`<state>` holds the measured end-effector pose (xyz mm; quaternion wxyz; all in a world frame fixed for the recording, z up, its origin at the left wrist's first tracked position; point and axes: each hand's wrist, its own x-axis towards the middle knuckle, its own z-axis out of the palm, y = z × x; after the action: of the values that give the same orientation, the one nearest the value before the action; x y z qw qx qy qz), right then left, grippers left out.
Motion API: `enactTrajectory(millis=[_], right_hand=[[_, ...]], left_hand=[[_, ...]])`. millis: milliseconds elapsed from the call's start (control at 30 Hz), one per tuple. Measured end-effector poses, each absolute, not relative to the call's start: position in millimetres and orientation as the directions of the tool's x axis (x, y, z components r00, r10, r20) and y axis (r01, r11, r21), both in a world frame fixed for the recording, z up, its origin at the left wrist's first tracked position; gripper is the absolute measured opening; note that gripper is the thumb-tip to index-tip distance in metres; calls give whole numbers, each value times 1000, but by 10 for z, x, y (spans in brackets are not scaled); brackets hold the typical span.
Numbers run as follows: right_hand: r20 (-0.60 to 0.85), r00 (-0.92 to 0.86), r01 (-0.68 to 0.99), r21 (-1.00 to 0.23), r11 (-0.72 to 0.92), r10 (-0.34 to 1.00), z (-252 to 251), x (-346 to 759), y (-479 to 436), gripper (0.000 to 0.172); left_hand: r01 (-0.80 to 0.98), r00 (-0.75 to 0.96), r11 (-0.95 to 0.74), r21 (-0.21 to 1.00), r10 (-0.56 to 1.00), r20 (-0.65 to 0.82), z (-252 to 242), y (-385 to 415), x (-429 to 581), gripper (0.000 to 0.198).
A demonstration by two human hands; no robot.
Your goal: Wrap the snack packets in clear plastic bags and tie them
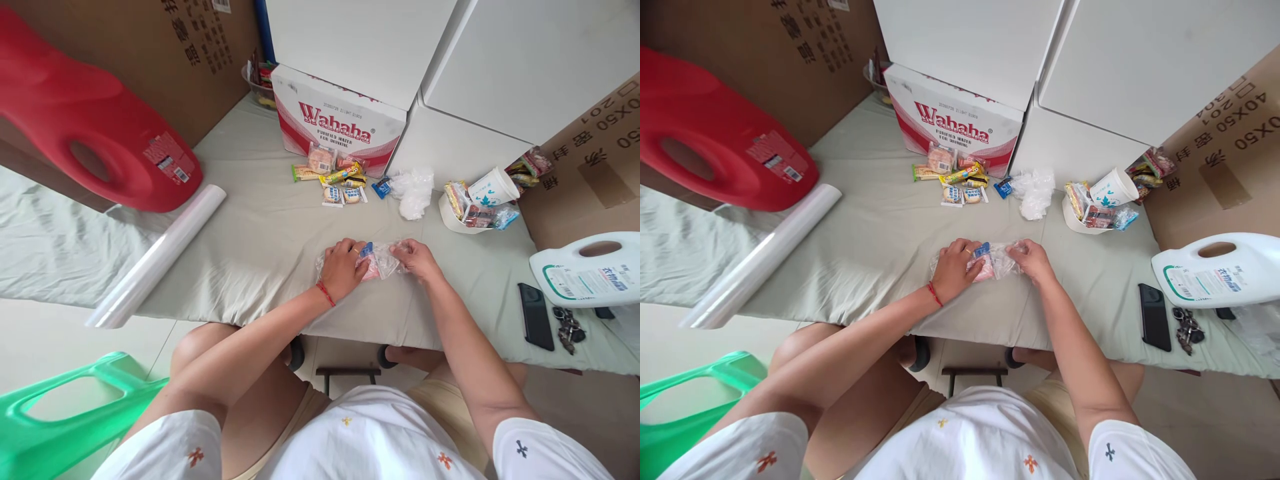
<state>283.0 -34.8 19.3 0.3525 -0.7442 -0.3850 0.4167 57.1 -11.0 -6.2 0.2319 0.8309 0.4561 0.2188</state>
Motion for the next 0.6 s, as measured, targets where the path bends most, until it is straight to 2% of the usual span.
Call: enactTrajectory(millis=[133,333,400,533,600], right_hand=[[-235,387,255,-902,-348,892,147,2725,-329,46],[-60,449,350,-906,-237,891,189,2585,-358,36],[-10,456,379,-903,-204,890,187,2544,-369,33],[-22,466,388,-894,-226,884,140,2523,-381,32],[-40,473,357,-905,-232,880,114,2530,-386,32]], left_hand=[[717,390,-374,589,915,105,-74,-76,566,60],[767,370,-319,557,929,22,17,-18,539,60],[775,388,-320,544,922,-11,89,12,490,67],[787,439,-284,548,882,-173,228,136,274,87],[816,453,-282,505,854,-257,271,203,149,76]])
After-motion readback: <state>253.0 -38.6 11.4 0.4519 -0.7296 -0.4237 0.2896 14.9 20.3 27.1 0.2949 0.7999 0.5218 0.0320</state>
